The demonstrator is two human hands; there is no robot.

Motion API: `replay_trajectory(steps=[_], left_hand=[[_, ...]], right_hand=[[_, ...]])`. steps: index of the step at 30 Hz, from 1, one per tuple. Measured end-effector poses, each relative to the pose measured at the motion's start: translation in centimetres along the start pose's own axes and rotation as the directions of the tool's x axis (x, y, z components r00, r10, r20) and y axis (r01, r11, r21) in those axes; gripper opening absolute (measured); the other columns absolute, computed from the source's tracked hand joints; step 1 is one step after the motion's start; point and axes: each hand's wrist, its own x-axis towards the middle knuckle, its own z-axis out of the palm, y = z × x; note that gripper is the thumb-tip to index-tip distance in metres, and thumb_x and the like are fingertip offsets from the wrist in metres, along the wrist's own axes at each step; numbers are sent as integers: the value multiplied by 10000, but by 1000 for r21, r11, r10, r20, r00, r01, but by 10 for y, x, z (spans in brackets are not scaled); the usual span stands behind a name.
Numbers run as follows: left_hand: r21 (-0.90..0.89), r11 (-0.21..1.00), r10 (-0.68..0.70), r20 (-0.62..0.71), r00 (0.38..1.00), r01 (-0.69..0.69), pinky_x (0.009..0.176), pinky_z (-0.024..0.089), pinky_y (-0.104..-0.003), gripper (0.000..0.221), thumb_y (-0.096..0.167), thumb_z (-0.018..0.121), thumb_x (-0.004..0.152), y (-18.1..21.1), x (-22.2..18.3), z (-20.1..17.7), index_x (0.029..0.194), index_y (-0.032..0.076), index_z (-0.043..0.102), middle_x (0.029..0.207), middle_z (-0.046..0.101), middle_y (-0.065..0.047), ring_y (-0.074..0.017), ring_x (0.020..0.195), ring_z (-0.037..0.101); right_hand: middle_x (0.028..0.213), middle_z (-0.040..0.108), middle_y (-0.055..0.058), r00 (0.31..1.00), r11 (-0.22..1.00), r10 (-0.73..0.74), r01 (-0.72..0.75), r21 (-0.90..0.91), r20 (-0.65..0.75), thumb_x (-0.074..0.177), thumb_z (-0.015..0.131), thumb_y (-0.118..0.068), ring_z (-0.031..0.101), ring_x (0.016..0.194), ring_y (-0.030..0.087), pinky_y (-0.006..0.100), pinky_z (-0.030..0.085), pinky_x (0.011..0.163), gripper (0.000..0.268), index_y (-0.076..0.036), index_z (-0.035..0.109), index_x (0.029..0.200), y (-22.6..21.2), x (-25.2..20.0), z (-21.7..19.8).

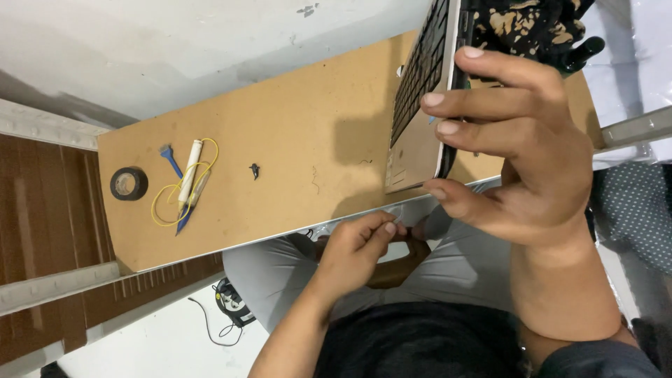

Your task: The person is using a small screwdriver to remove the screws from the back cover of a laptop to open it.

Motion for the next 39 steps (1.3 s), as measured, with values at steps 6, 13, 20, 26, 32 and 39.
replay_trajectory(steps=[6, 13, 20, 26, 32, 39], left_hand=[[175, 984, -47, 27, 999, 42, 611, 415, -256, 242, 260, 546, 1031, -13, 18, -22, 989, 168, 766, 790, 681, 67, -84, 632, 495], [280, 955, -117, 50, 992, 98, 676, 449, -264, 281, 316, 556, 1020, -12, 28, -31, 986, 198, 809, 857, 741, 58, -99, 723, 578], [251, 963, -109, 44, 993, 94, 681, 451, -262, 261, 274, 574, 1019, -22, 36, -31, 976, 171, 809, 822, 735, 45, -98, 710, 575], [309, 946, -125, 77, 989, 95, 562, 384, -293, 264, 290, 564, 1016, 0, 40, -39, 961, 187, 801, 642, 589, 38, -110, 564, 478], [333, 913, -284, 100, 954, 237, 299, 360, -326, 266, 282, 535, 1006, 10, 37, -35, 965, 167, 772, 558, 447, 22, -137, 426, 428], [-8, 993, -120, -241, 963, 122, 556, 386, -295, 289, 284, 494, 1058, -44, 37, 19, 930, 141, 710, 594, 497, 32, -105, 554, 457]], right_hand=[[1222, 696, 238, 1000, 999, 13, -13, -40, 5, 976, 719, -311, 558, 1346, 482, 590, 546, 1163, 368, -6, 599, 1145, -4, 3, 0], [1198, 687, 246, 1000, 999, -4, 4, -40, -3, 975, 723, -307, 549, 1330, 499, 616, 545, 1177, 376, 9, 594, 1134, -4, 2, 1], [1227, 688, 237, 1000, 999, 1, 0, -44, 27, 981, 733, -321, 541, 1348, 490, 600, 532, 1178, 385, -8, 597, 1158, -3, 3, -1], [1189, 693, 208, 998, 998, -23, 26, -61, 55, 981, 735, -331, 588, 1311, 503, 610, 541, 1162, 382, -14, 598, 1146, -2, 8, -3], [1228, 697, 185, 997, 995, 8, 0, -102, 74, 990, 719, -378, 571, 1333, 496, 628, 580, 1148, 408, -32, 598, 1169, -8, 8, -1], [1220, 708, 173, 998, 993, 37, -32, -114, 48, 994, 692, -376, 559, 1334, 480, 566, 519, 1127, 376, -45, 607, 1150, -12, 7, 0]])
